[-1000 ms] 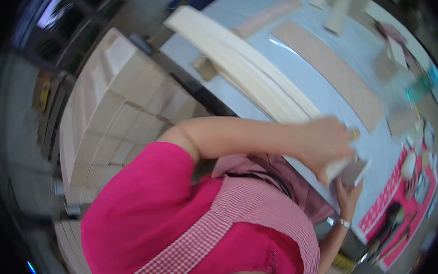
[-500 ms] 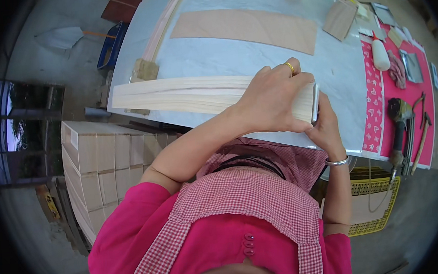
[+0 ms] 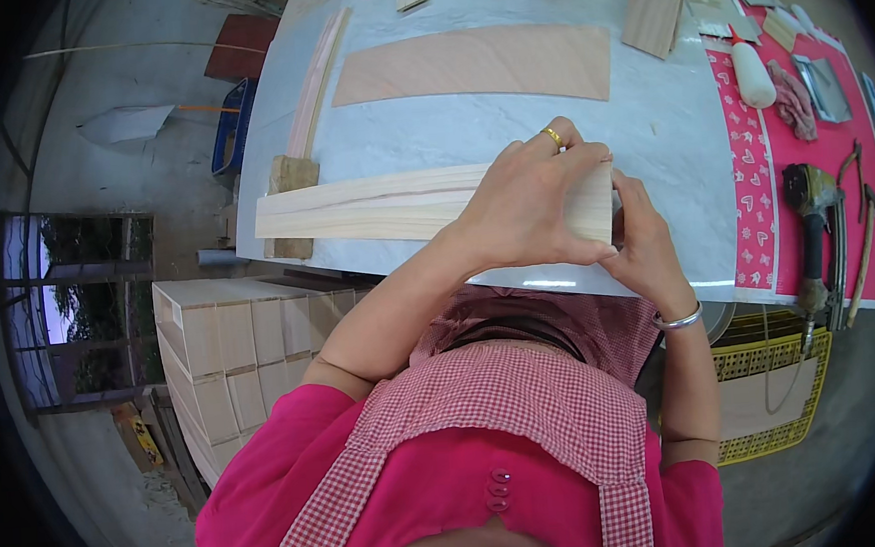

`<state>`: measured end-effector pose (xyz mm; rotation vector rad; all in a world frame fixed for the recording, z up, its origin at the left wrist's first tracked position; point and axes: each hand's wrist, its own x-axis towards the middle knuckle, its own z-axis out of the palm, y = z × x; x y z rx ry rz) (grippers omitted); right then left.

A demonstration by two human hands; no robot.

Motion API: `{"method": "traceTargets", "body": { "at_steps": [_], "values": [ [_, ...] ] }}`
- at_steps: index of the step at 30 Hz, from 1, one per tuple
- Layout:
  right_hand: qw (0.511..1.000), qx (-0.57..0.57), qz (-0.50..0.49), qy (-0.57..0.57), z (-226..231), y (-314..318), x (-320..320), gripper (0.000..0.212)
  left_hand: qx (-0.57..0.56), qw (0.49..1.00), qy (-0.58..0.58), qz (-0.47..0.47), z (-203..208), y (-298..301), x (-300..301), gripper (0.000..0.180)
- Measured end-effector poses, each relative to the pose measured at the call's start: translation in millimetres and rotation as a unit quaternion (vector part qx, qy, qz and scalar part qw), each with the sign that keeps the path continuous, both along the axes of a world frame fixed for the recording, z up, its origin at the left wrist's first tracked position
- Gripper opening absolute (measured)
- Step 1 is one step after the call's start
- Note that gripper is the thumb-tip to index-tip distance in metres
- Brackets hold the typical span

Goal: Assembling wooden boxes by gluing and stapling wooden panels together.

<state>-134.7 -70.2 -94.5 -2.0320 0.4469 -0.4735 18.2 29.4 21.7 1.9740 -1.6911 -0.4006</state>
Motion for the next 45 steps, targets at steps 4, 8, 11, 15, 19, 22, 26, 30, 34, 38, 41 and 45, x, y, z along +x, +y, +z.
{"method": "traceTargets", "body": {
  "at_steps": [4,8,11,15,19,22,26,30,34,38,41,45],
  "values": [
    [1.0,0.003,0.003,0.005,1,0,0,0.084,0.006,1.0,-0.008,-0.005,0,-1,0,0.078],
    [1.0,-0.008,0.001,0.005,0,0,0,0.085,0.01,1.0,-0.003,-0.005,0,-1,0,0.078],
    [1.0,-0.01,0.001,0.012,0,1,1,0.086,0.008,1.0,0.0,-0.007,-1,0,1,0.079],
    [1.0,-0.013,-0.001,0.022,2,2,0,0.086,0.009,1.0,-0.004,-0.014,-3,-1,1,0.079],
    [0.998,0.051,0.03,0.032,11,-6,-5,0.083,0.01,1.0,-0.009,-0.015,-5,0,1,0.078],
    [0.987,0.146,0.06,0.002,11,-20,-16,0.078,0.005,1.0,-0.01,-0.015,-4,-1,3,0.078],
    [0.959,0.264,0.076,-0.074,8,-30,-20,0.071,0.004,1.0,-0.02,-0.017,-5,-1,2,0.079],
    [0.958,0.267,0.066,-0.078,10,-28,-13,0.068,0.007,1.0,-0.011,-0.015,-6,-3,2,0.081],
    [0.96,0.262,0.085,-0.045,11,-30,-9,0.069,-0.006,1.0,-0.014,-0.021,-10,-1,2,0.083],
    [0.959,0.267,0.089,-0.035,12,-28,-8,0.068,-0.012,1.0,-0.022,-0.017,-10,-1,3,0.083],
    [0.961,0.25,0.08,-0.081,16,-20,-11,0.063,-0.011,1.0,-0.016,-0.017,-11,1,3,0.081],
    [0.981,0.092,0.006,-0.173,32,2,-18,0.059,-0.011,1.0,-0.012,-0.01,-8,-1,-1,0.079]
  ]
}}
